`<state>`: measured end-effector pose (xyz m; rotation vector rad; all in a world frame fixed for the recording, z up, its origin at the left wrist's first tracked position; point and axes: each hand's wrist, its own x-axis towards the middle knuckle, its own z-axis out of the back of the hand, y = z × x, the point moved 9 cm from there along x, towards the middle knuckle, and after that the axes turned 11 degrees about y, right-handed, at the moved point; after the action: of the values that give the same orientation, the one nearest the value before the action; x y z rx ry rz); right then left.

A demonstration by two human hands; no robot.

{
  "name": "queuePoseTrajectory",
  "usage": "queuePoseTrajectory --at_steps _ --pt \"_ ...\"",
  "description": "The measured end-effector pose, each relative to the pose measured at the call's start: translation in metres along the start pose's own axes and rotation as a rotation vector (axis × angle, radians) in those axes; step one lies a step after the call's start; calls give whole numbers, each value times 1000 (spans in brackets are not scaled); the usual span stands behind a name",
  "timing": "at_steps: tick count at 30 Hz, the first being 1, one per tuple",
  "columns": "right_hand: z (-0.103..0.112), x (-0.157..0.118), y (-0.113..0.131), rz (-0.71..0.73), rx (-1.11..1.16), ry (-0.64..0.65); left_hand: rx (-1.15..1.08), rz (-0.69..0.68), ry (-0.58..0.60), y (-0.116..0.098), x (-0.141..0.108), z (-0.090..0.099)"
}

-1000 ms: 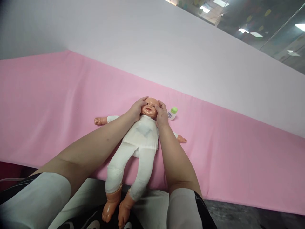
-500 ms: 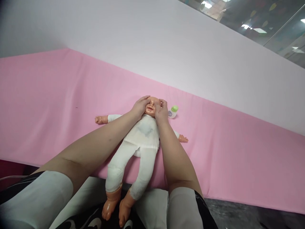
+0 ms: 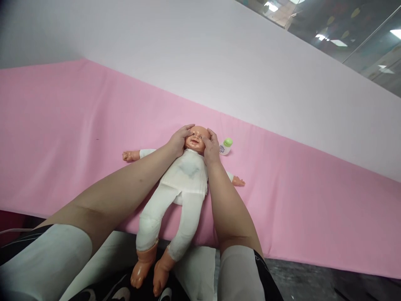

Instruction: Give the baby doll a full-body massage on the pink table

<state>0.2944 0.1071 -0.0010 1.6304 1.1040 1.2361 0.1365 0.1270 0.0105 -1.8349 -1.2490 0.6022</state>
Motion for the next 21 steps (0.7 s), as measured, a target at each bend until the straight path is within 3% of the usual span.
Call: queuePoseTrajectory --at_steps 5,10,16,21 --pt "3 5 3 -19 -205 7 19 11 -6 -1 -1 -5" --pt "4 9 0 -5 -272 -8 75 -31 -28 -3 -1 -7" --pt "4 7 -1 -10 -178 -41 154 -30 -84 1 7 -3" --pt "-3 -1 4 -49 31 1 47 -4 -54 1 5 -1"
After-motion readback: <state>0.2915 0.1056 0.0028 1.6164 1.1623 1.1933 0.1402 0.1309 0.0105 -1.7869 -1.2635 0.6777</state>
